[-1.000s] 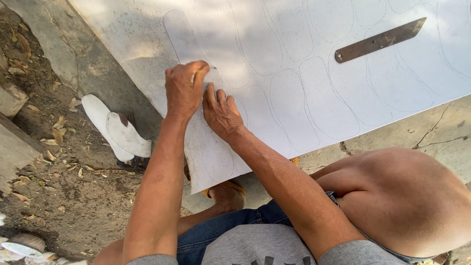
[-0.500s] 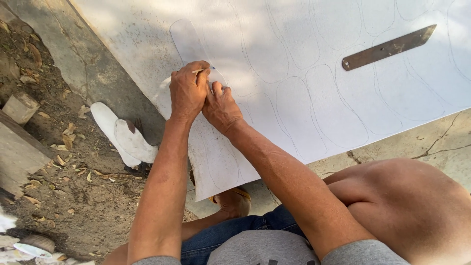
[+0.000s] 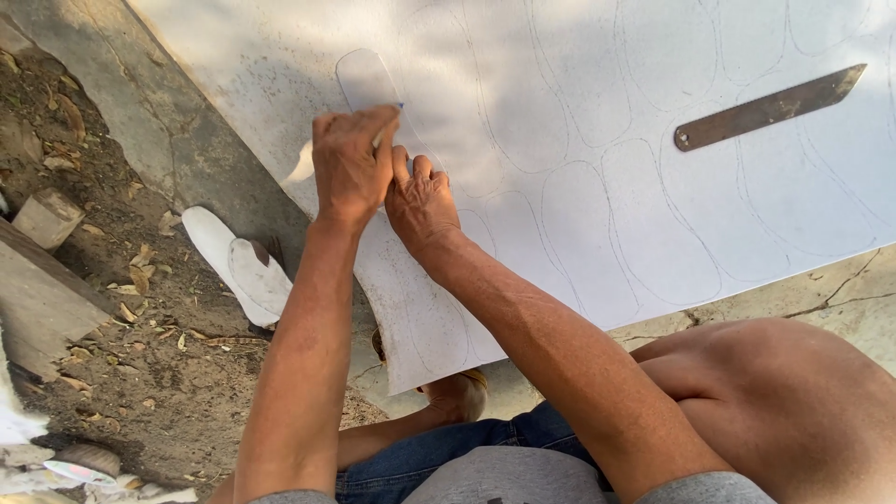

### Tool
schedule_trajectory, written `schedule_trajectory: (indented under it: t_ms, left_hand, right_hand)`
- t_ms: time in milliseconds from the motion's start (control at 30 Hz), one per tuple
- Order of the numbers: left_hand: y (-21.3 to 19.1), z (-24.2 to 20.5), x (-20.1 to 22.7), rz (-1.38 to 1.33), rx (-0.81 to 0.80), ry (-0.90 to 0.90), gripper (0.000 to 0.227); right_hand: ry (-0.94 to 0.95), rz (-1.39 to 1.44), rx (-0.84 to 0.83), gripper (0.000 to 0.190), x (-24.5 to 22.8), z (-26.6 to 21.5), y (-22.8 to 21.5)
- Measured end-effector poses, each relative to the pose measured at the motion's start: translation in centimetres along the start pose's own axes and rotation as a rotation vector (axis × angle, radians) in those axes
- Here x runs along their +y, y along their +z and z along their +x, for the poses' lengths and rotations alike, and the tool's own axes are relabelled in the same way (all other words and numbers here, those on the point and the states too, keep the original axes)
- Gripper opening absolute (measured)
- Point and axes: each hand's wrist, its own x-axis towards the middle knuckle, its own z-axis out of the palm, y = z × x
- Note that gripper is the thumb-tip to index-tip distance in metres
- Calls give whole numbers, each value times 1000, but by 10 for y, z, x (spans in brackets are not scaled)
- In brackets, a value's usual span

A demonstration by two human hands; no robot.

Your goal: Tracing shoe sole templates onto a large sheet of foam material using a marking tool.

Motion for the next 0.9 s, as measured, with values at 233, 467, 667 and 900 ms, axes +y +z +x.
schedule_trajectory:
  t_ms: [233, 467, 667, 900]
  left_hand:
    - [1, -19, 4, -9, 3, 50, 6]
    - [2, -9, 2, -183, -86, -116, 5]
    - [10, -11, -2, -104, -86, -101, 4]
    - [2, -4, 11, 1, -36, -40, 7]
  right_hand:
    - [11, 38, -80, 47, 1, -1, -10]
    - [-39, 60, -127, 29, 8, 0, -28]
    - [-64, 78, -171, 24, 12, 1, -37]
    - [-45, 116, -190, 24, 11, 2, -33]
